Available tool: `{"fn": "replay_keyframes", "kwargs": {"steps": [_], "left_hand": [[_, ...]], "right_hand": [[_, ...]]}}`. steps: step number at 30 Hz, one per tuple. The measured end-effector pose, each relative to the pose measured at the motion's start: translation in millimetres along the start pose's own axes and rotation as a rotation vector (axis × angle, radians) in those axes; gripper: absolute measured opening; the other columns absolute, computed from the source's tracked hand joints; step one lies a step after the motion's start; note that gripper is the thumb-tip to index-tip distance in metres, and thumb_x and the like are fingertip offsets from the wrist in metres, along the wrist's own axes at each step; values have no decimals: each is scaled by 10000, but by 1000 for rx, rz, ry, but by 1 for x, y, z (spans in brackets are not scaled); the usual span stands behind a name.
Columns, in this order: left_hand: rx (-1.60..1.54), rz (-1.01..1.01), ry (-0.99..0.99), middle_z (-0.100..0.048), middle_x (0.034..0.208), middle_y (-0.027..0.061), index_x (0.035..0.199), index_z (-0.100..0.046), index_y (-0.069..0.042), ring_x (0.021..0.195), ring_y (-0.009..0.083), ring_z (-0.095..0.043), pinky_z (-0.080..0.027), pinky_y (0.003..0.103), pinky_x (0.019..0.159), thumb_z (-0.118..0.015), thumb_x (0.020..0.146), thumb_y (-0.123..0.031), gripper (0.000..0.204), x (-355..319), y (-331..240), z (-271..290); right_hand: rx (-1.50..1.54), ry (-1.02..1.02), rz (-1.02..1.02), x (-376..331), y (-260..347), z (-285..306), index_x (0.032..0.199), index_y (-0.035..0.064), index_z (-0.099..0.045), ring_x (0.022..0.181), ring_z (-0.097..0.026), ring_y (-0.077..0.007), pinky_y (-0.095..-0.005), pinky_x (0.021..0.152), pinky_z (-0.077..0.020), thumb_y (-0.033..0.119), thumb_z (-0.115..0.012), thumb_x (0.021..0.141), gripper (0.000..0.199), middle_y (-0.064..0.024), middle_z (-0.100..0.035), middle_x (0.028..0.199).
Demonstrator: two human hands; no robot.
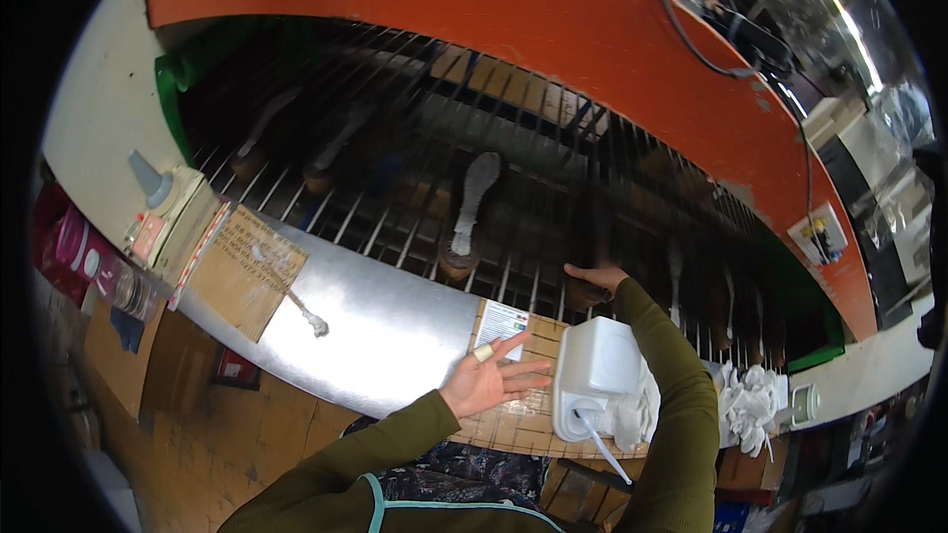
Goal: The person holds a brown shoe and repeatedly wipes its sole and side with a white cloth. The person occasionally dips the cloth into a white container and continues wiping different areas of the shoe.
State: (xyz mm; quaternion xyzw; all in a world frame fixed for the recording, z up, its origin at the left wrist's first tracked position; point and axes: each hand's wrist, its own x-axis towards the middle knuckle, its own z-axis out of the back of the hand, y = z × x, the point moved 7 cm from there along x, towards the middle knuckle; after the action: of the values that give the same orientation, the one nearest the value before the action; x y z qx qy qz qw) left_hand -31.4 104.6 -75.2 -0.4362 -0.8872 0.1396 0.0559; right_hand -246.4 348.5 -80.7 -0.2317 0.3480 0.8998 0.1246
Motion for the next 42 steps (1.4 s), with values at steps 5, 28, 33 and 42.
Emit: {"fn": "replay_keyframes", "kwargs": {"steps": [5,28,33,42], "left_hand": [[-94,-172,-59,-362,1460,221,1499,-241,-196,1308,394,-409,-343,461,1058,-367,952,-568,674,1,-13,4],[1894,-730,-1340,-593,653,134,1532,0,-254,748,295,-582,-290,461,856,-686,637,44,1166,-1,-185,43],[1956,-661,-1370,-637,881,182,1530,3,-219,937,332,-558,-278,473,876,-793,663,-131,1180,-10,-182,33],[514,372,370,-326,1488,132,1482,-153,-13,1350,251,-339,-289,384,1126,-946,498,-280,1292,-88,50,-71]], "right_hand": [[-1,-43,-58,29,-15,8,1062,84,-678,963,-623,-213,-387,799,-520,444,-756,702,515,-91,-646,1089],[1523,-72,703,-402,83,-72,1517,157,111,1342,-324,-438,-481,1092,-313,151,-689,585,1229,-352,-165,1475],[1450,-171,644,-417,60,-94,1516,176,121,1294,-399,-426,-459,1051,-367,177,-717,571,1264,-370,-269,1422],[928,-84,575,-422,9,-122,1509,37,75,1148,-545,-315,-349,1019,-341,225,-808,520,1339,-236,-537,1252]]}}
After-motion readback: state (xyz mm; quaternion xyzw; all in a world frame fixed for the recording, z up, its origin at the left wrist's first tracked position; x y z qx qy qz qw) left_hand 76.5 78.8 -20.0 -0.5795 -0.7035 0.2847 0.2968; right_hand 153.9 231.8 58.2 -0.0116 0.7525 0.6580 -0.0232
